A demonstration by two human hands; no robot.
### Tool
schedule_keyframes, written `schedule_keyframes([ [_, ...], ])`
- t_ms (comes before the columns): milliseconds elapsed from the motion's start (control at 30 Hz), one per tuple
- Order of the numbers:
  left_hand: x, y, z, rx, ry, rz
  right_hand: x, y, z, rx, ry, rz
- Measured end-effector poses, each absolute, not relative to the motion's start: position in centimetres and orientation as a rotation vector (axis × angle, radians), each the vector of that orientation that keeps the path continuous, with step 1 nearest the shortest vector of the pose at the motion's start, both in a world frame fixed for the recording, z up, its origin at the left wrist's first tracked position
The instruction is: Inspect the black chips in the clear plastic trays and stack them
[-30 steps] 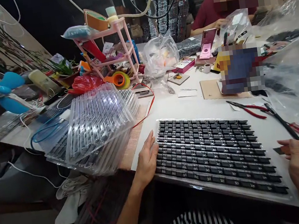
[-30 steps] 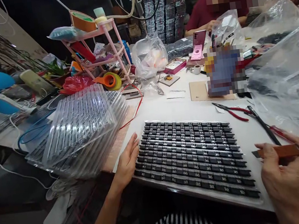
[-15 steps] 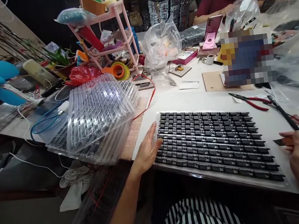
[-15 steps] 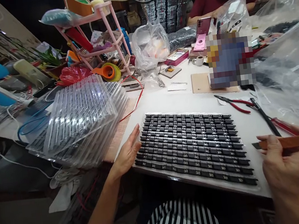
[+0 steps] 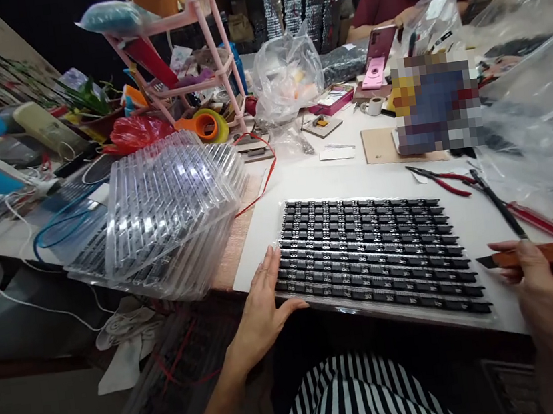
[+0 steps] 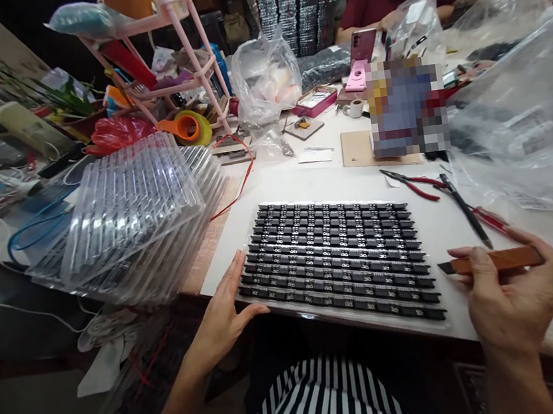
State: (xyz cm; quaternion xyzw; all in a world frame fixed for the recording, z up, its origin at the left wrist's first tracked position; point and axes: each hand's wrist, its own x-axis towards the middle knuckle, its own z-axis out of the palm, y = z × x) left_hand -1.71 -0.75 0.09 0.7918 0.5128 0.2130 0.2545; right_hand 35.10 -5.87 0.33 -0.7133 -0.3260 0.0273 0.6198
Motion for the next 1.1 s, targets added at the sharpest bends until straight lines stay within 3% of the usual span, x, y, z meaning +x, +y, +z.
schedule_keyframes([
  [267,-0.8,-0.2,0.0,2.303,1.461,0.505,36.1,-7.6,-0.9,-1.490,-0.603,0.301],
  [833,2.0,-0.9,-0.2,2.699,1.726,0.417,35.5,-8.1,-0.6,-1.454,-0.625,0.381],
  [1000,3.6,-0.6,0.5,2.796,1.617,0.419,34.6,-7.2,1.3,-1.463,-0.720,0.261],
  [1100,3.6,-0.3,0.7,2.789,1.580,0.449,34.0,-5.6,3.4,-1.390,-0.913,0.382],
])
